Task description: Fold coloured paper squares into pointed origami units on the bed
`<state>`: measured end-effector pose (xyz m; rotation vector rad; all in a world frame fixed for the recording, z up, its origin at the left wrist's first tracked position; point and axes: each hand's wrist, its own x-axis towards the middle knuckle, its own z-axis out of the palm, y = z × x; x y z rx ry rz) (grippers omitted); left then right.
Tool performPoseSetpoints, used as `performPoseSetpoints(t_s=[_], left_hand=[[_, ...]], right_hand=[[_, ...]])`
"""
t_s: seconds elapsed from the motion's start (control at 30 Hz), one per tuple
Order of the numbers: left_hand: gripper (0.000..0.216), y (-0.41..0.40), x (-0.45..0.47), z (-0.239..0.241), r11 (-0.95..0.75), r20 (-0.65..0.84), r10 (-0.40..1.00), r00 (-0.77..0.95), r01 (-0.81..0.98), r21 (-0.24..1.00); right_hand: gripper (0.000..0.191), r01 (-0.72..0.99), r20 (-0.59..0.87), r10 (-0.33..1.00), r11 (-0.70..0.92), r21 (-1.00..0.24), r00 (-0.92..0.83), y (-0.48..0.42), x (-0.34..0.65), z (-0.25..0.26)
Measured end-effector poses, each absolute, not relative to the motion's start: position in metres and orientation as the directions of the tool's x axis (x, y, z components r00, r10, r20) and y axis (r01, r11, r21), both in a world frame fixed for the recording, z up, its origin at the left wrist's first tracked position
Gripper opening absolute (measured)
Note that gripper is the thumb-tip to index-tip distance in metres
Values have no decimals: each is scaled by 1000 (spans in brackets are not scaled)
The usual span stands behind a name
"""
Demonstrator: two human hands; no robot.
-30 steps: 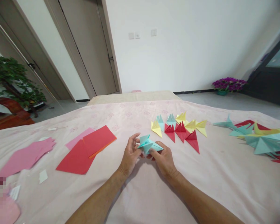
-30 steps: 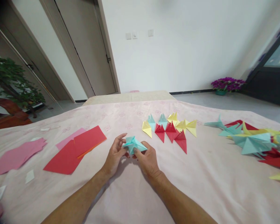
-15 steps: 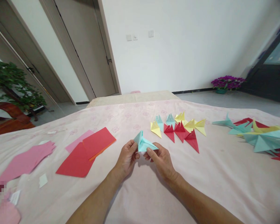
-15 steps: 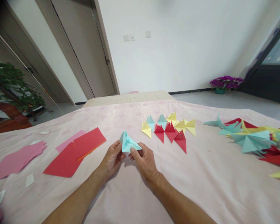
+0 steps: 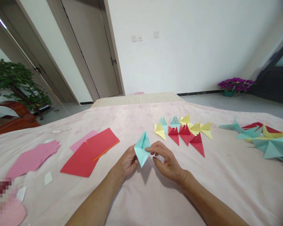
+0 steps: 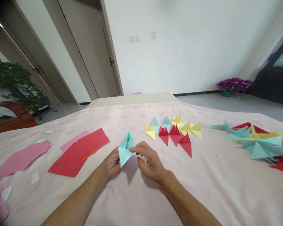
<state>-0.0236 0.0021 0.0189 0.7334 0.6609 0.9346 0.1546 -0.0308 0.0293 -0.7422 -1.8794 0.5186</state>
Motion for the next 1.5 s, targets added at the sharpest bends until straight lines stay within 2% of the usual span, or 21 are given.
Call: performPoseSetpoints(t_s=[0.2,0.37,0.5,0.63,0.73,0.8,0.9,1.0,1.17,1.37,1.5], left_hand=[[30,7,-28,15,395,-161,884,439,-519,758],[40,2,-24,16,423,-274,891,363,-440,792],[44,-8,-16,19,315,-180,933,311,-469,825],[40,-13,-12,19,216,-88,943,321,-389,896],[36,-13,-10,17,223,-114,942,317,-333,916],[35,-12,-9,17,268,-163,942,292,-368,891],[32,-10,-9,18,349,-254,931,264,-430,833],[27,-8,-11,21,389,-316,920,232,-454,801],[21,-8,-9,24,406,-344,914,216,-431,806],[19,-10,-5,23,407,-350,912,214,-360,840],[22,-11,-4,22,420,-367,903,222,-285,862]], right_hand=[[25,469,609,730,674,-570,-309,-33,152,28],[18,671,611,756,581,-461,-235,-31,156,29],[23,732,648,750,517,-443,-137,-29,157,28],[26,704,601,798,446,-552,-34,-26,155,25],[33,584,502,865,419,-696,-22,-23,156,26],[37,437,435,898,420,-796,-70,-21,158,30],[28,199,325,929,358,-912,-177,-17,164,36],[18,96,223,938,255,-962,-264,-14,170,39],[25,171,167,922,238,-956,-350,-12,173,40],[15,318,148,936,253,-914,-321,-13,172,41],[11,431,201,930,324,-842,-306,-14,171,41]])
